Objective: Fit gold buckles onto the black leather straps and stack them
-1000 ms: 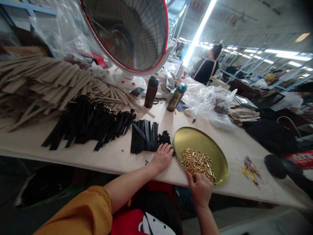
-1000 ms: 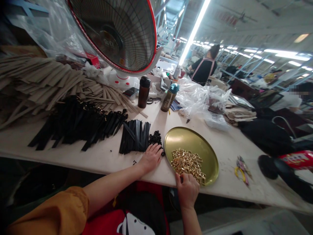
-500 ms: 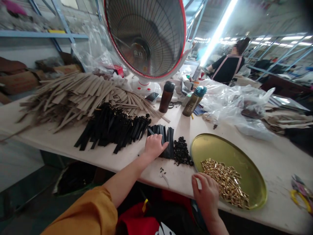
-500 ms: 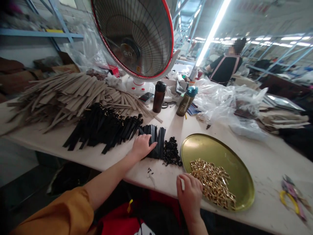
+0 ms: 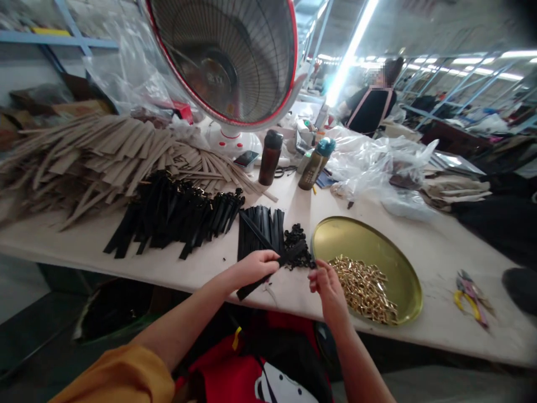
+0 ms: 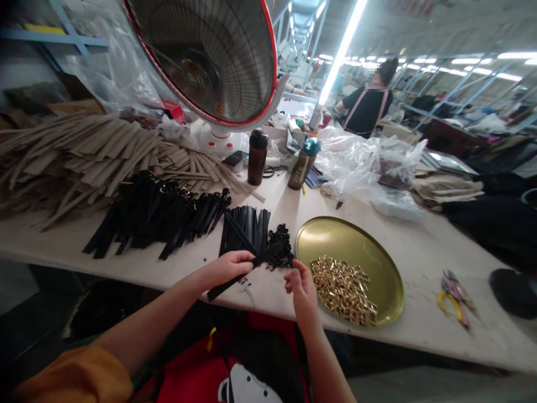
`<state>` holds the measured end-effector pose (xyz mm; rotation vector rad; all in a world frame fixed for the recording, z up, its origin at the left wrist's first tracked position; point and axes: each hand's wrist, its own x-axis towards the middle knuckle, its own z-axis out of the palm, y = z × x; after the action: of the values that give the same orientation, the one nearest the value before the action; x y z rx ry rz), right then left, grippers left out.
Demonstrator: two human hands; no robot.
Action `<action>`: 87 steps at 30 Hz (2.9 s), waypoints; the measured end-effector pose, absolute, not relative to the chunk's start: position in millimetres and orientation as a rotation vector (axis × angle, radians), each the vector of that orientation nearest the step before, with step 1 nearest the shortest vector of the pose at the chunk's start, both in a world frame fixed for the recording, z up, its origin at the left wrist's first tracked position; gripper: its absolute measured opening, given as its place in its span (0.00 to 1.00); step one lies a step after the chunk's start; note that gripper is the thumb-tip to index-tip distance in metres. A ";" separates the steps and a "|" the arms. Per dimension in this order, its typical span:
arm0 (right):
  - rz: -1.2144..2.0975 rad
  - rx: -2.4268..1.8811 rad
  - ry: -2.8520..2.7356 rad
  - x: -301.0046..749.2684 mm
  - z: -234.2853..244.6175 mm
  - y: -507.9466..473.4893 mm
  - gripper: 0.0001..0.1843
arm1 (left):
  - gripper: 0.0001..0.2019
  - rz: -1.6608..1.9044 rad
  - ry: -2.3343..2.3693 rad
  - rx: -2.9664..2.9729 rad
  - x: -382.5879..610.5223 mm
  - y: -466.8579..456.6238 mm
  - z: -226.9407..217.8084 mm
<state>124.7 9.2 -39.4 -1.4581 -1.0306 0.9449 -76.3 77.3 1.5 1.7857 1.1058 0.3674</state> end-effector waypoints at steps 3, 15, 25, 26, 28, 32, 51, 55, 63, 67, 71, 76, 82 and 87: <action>1.146 -1.340 -0.847 118.0 -35.8 13.8 0.15 | 0.12 0.230 0.828 1.474 -74.2 41.1 -0.8; 0.382 -1.882 -1.439 197.9 -49.0 10.8 0.14 | 0.09 0.331 1.022 1.212 -51.0 36.8 -25.4; 0.003 -1.994 -2.226 156.6 -47.6 56.2 0.07 | 0.08 0.404 1.089 0.939 -51.2 40.5 -29.8; -0.031 -2.023 -2.249 153.0 -49.4 56.5 0.06 | 0.09 0.410 1.087 0.930 -53.0 39.7 -29.7; -0.059 -2.053 -2.272 151.0 -52.3 56.0 0.05 | 0.08 0.429 1.077 0.908 -55.7 37.0 -29.5; -0.068 -2.087 -2.286 154.1 -53.1 53.7 0.05 | 0.07 0.434 1.023 0.833 -55.0 30.4 -26.3; -0.099 -2.067 -2.230 137.1 -44.8 49.4 0.07 | 0.08 0.501 0.940 0.776 -64.9 16.9 -22.1; 0.052 -1.974 -2.169 135.7 -39.4 54.9 0.07 | 0.08 0.492 0.927 0.712 -66.7 17.0 -20.5; 1.370 -1.477 -0.921 117.7 -36.3 14.2 0.15 | 0.09 0.454 0.873 0.756 -64.4 17.6 -20.1; 1.609 -1.362 -0.605 107.0 -38.0 1.3 0.18 | 0.10 0.360 0.934 1.000 -61.9 18.1 -21.2; 1.542 -1.419 -0.641 105.1 -43.7 -3.6 0.15 | 0.14 0.316 1.140 1.571 -67.0 20.5 -21.1; 1.324 -1.530 -1.004 104.2 -45.3 -10.3 0.14 | 0.16 0.226 1.173 1.935 -69.7 25.2 -15.7; 1.526 -1.454 -0.810 102.2 -40.9 -13.8 0.14 | 0.15 0.307 1.106 1.872 -63.2 15.6 -8.9; 1.547 -1.354 -0.595 95.1 -45.6 -21.6 0.12 | 0.22 0.280 0.993 1.607 -68.1 2.3 -12.6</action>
<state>95.1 -21.6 -45.6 -1.3537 -0.5952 1.5469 -68.1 2.3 -12.6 1.6073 0.9933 0.2804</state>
